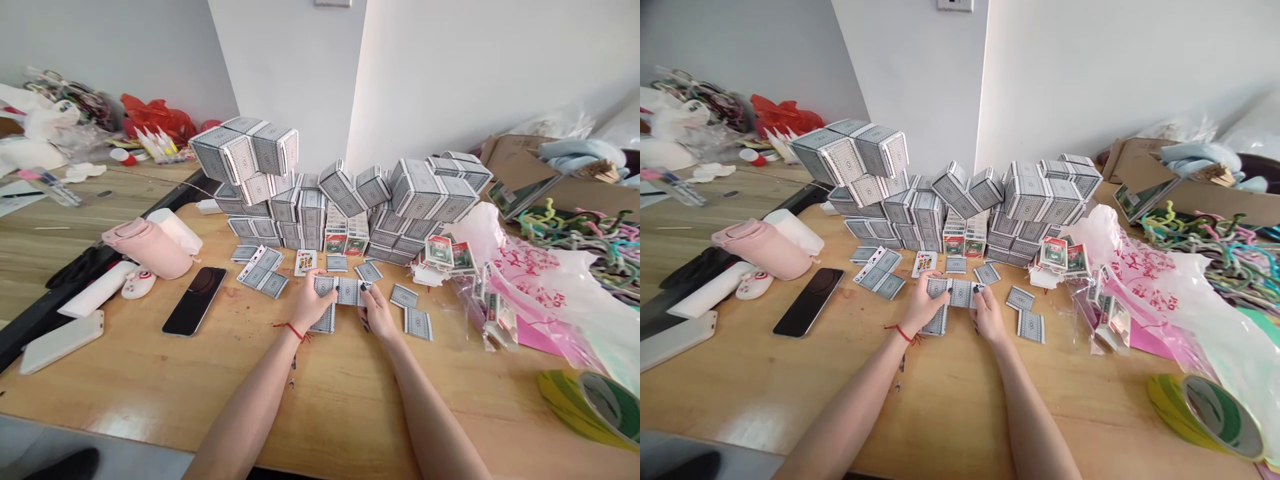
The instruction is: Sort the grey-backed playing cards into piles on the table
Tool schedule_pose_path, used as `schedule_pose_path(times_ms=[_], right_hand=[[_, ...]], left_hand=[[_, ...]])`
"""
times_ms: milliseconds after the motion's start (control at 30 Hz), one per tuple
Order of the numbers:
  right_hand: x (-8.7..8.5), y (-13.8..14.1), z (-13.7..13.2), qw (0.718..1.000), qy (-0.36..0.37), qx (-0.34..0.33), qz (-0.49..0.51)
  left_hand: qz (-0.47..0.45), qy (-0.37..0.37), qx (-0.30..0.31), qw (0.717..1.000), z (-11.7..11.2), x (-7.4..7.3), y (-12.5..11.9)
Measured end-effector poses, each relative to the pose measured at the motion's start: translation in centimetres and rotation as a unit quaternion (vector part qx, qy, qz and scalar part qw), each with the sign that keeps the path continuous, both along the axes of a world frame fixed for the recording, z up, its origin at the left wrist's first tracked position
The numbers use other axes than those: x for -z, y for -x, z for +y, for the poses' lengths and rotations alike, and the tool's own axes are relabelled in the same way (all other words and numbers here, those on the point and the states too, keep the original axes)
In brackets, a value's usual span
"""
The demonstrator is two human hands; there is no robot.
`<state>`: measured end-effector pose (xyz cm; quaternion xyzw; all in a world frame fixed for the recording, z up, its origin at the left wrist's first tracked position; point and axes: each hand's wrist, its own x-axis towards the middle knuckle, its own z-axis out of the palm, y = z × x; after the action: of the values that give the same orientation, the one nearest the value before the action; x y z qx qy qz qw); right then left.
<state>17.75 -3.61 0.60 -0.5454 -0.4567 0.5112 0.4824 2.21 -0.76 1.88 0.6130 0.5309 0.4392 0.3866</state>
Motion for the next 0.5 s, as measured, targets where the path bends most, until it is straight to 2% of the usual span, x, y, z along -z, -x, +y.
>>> schedule_pose_path(times_ms=[267, 500], right_hand=[[0.38, -0.24, 0.19, 0.997, 0.037, -0.067, -0.019], [0.8, -0.42, 0.19, 0.996, 0.027, -0.081, -0.028]], left_hand=[[-0.008, -0.013, 0.019, 1.0, 0.05, -0.06, 0.21], [-0.008, -0.017, 0.044, 0.999, 0.13, 0.1, 0.41]])
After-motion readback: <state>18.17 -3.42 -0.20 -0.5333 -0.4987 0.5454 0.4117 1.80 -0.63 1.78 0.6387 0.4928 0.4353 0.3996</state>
